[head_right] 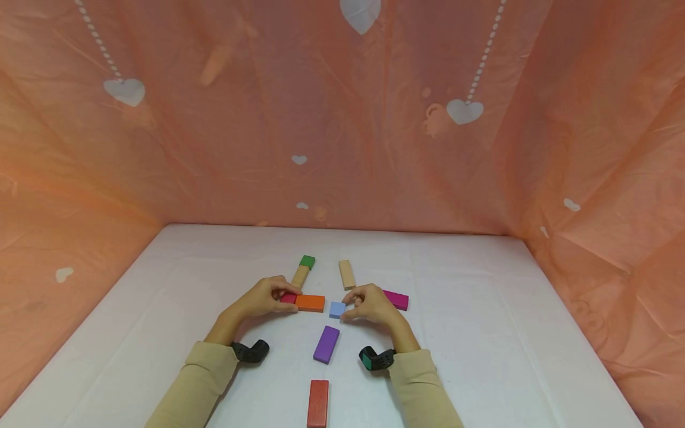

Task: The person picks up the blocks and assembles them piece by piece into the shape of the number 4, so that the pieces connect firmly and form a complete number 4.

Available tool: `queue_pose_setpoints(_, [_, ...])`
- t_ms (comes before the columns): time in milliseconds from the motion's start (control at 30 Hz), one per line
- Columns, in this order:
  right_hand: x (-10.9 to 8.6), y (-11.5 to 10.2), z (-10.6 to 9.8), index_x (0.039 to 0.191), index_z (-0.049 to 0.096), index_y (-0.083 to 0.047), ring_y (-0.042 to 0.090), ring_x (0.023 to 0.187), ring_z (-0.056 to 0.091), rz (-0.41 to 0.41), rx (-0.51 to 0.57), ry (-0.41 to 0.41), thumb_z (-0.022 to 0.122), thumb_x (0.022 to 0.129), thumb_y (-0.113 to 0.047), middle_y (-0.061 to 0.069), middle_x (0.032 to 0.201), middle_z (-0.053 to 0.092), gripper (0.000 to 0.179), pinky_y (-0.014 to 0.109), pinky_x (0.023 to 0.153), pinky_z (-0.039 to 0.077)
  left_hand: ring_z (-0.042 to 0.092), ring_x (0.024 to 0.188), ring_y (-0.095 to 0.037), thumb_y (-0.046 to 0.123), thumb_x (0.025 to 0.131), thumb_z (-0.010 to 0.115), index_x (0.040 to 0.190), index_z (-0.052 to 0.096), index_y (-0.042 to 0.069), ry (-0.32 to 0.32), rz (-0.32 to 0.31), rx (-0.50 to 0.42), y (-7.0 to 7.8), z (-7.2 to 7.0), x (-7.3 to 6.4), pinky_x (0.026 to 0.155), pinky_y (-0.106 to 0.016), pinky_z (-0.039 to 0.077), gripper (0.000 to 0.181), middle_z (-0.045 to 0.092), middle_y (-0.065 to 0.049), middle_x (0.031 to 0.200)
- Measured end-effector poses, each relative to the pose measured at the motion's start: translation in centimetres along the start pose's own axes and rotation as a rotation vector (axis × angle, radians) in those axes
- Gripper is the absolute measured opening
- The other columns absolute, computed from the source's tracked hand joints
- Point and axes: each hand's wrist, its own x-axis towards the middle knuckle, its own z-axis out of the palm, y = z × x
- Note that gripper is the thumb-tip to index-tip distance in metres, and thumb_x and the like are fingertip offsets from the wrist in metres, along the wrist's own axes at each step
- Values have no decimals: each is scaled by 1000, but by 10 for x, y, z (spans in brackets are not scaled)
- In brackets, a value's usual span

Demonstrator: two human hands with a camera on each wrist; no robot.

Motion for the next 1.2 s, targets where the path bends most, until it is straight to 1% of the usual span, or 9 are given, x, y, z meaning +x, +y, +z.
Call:
queue_pose_setpoints(167, [-1, 1, 0, 100, 70, 3, 11, 65, 40, -5, 5, -4, 81, 74, -8, -3, 62, 39, 31, 24, 65, 35, 43, 78, -14, 19, 77, 81, 105, 75, 9, 0, -3, -3, 2, 0, 0, 65, -19, 34, 30, 49, -3, 79])
queue_pose_setpoints(333, [0, 1, 0, 100, 70, 4, 10, 64, 40, -12, 5, -4, 80, 74, -8, -4, 62, 39, 30, 22, 65, 35, 42, 77, -13, 18, 77, 81, 105, 75, 9, -1, 8, -11, 2, 0, 0, 64, -18, 33, 30, 48, -1, 78])
queue_pose_setpoints(533, [1, 2, 1, 101, 70, 3, 12, 65, 40, -7, 4, 1, 80, 75, -8, -4, 62, 38, 30, 24, 67, 35, 41, 74, -11, 18, 77, 81, 104, 75, 8, 1, 20, -17, 0, 0, 0, 63, -18, 32, 30, 47, 0, 77])
queue_pose_setpoints(667, [1, 1, 2, 101, 70, 3, 11, 66, 40, -1, 0, 9, 80, 75, -8, -4, 63, 38, 30, 25, 68, 35, 41, 75, -11, 18, 76, 81, 104, 75, 8, 5, 20, -15, 0, 0, 0, 63, -18, 32, 30, 47, -1, 76])
queue_pose_setpoints(867, [3, 1, 3, 101, 70, 2, 12, 65, 40, 9, -3, 17, 79, 75, -8, -3, 62, 39, 29, 24, 67, 35, 42, 77, -13, 18, 76, 81, 104, 75, 9, 5, 3, -13, 0, 0, 1, 63, -19, 33, 30, 48, -3, 78])
queue_pose_setpoints(900, [3, 1, 3, 101, 70, 2, 12, 65, 40, 6, -4, 18, 79, 76, -8, -4, 62, 39, 29, 24, 66, 35, 42, 77, -13, 19, 76, 81, 104, 75, 10, 3, -7, -15, 0, 0, 1, 64, -18, 33, 30, 48, -2, 78])
queue_pose_setpoints(1100, [3, 1, 4, 102, 70, 5, 12, 65, 38, -43, -10, 17, 78, 76, -7, -4, 62, 38, 30, 22, 63, 34, 42, 77, -14, 19, 77, 81, 104, 75, 10, -1, -12, -15, 0, 0, 0, 64, -19, 33, 30, 48, -2, 78])
queue_pose_setpoints(1200, [3, 1, 5, 103, 69, 5, 12, 66, 38, -50, -12, 21, 78, 76, -8, -4, 63, 38, 31, 22, 63, 33, 42, 77, -13, 19, 76, 81, 104, 75, 10, 1, -8, -15, 0, 0, 0, 64, -19, 33, 30, 48, -2, 78])
